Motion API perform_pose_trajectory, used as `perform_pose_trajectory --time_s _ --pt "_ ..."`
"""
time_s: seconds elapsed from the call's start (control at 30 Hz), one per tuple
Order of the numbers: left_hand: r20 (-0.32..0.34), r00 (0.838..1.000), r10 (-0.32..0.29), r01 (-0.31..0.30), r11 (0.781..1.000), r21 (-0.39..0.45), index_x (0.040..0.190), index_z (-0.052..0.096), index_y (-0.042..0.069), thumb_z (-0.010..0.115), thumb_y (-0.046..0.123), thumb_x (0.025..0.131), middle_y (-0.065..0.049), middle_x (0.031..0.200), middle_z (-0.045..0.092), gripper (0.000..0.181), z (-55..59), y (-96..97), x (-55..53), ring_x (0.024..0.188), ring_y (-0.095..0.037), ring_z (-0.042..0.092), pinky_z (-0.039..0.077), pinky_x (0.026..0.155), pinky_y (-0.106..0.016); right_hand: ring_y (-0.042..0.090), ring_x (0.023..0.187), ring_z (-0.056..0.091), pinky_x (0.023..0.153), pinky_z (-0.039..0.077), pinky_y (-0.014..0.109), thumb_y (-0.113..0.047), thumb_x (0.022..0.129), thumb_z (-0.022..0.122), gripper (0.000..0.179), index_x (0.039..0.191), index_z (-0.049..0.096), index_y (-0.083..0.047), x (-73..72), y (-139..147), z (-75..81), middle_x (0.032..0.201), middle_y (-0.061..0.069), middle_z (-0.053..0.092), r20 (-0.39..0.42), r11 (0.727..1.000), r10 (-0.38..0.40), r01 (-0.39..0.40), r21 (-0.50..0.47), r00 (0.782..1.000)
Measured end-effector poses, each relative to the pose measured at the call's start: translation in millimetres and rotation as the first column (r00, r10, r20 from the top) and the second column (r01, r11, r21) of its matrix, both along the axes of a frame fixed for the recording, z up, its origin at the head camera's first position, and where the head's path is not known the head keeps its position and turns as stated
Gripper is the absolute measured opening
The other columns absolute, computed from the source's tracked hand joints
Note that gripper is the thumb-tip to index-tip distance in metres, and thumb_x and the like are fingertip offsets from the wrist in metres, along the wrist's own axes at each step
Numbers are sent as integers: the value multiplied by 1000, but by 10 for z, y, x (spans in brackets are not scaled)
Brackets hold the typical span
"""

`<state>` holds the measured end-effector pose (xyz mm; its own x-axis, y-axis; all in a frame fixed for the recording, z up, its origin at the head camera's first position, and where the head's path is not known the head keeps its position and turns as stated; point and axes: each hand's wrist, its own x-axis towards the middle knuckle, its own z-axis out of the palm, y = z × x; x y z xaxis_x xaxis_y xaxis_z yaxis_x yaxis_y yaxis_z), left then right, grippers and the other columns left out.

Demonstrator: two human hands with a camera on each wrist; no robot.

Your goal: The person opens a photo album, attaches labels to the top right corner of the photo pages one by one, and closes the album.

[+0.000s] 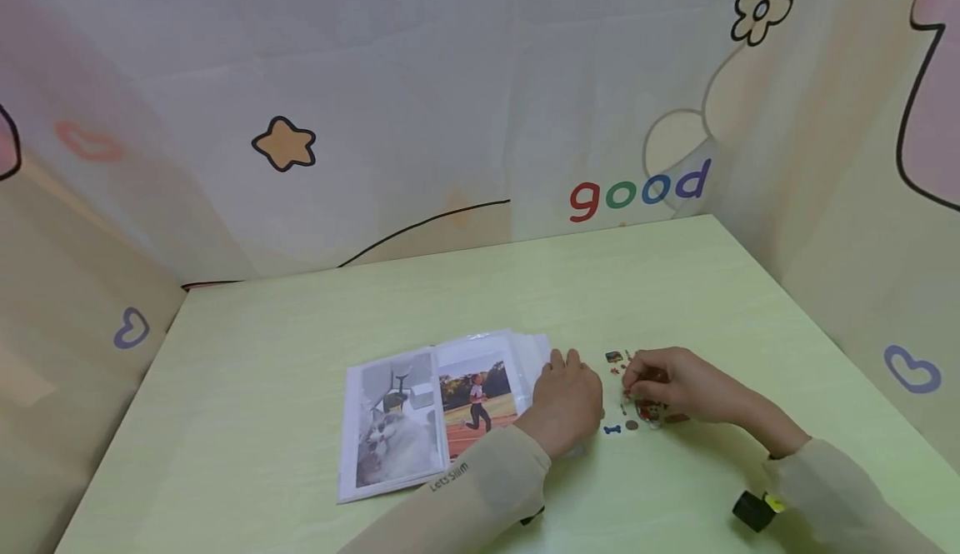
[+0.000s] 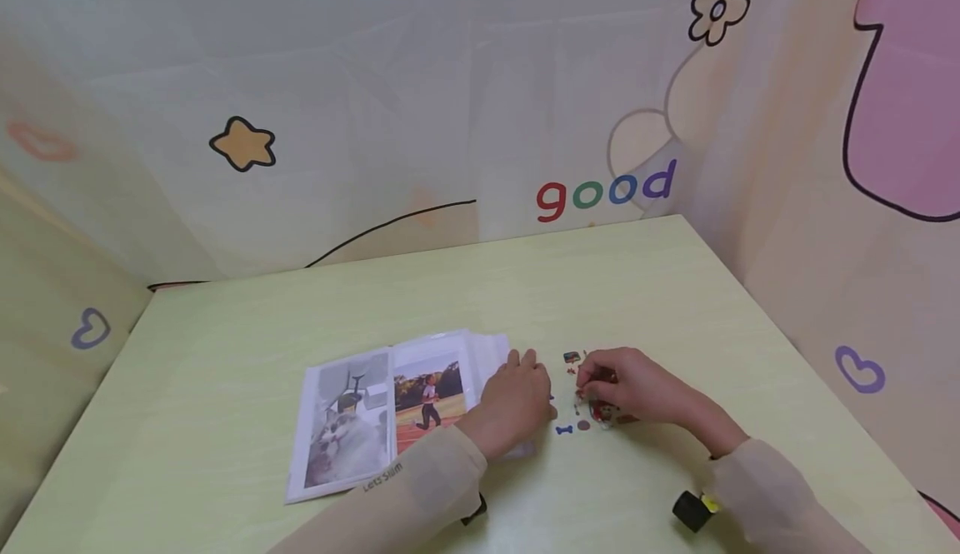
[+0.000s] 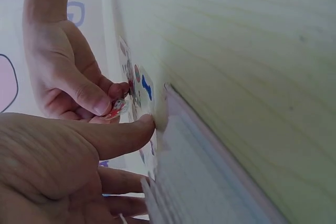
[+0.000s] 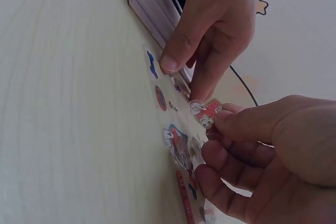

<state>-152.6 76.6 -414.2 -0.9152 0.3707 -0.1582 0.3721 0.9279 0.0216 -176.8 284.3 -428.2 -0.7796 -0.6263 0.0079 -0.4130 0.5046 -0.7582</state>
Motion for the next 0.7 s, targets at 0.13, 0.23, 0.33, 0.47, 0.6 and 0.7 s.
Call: perform_pose_trajectory --time_s 0.13,0.23,0.33,0.47,0.6,0.7 --pt "-29 999 -18 18 1000 6 93 71 10 75 40 94 -2 93 48 30 -13 -3 8 87 -18 42 40 73 -26 13 80 63 71 54 24 -1 99 66 9 99 69 -9 -2 -8 -10 92 -1 71 0 1000 11 -11 -19 1000" --pt "-57 997 -44 43 999 -17 91 72 12 72 39 96 -1 92 50 28 -30 6 21 87 -18 42 41 73 -26 13 80 63 70 53 24 -1 99 66 7 100 69 -8 4 -19 -7 93 -1 71 -1 1000 14 -14 -28 1000" --pt "-82 994 -71 68 997 -42 91 73 13 70 39 98 -1 92 53 28 -38 11 48 88 -18 43 41 74 -25 12 81 64 71 53 23 -1 99 67 7 101 68 -8 11 -34 -5 94 -1 71 -3 1000 5 -5 -20 1000" --pt "-87 994 -73 73 997 -7 101 73 11 69 43 98 -1 100 58 32 -16 -24 87 92 -17 47 44 79 -25 12 81 64 72 54 24 -1 98 68 8 100 68 -9 23 -52 -12 95 -1 71 -11 1000 -8 8 0 1000" --pt "-106 992 -67 75 995 66 117 71 10 66 44 100 -2 120 63 39 60 -158 109 115 -20 56 47 97 -30 10 80 63 71 54 24 -1 98 68 10 99 69 -11 33 -68 11 93 -2 70 -28 999 -22 23 32 999" --pt "-140 988 -64 83 988 131 127 69 7 64 44 102 -7 137 62 45 117 -312 123 133 -28 54 45 109 -36 9 80 61 71 54 24 -1 98 67 11 99 69 -12 28 -85 47 93 -3 70 -32 998 -32 34 44 999"
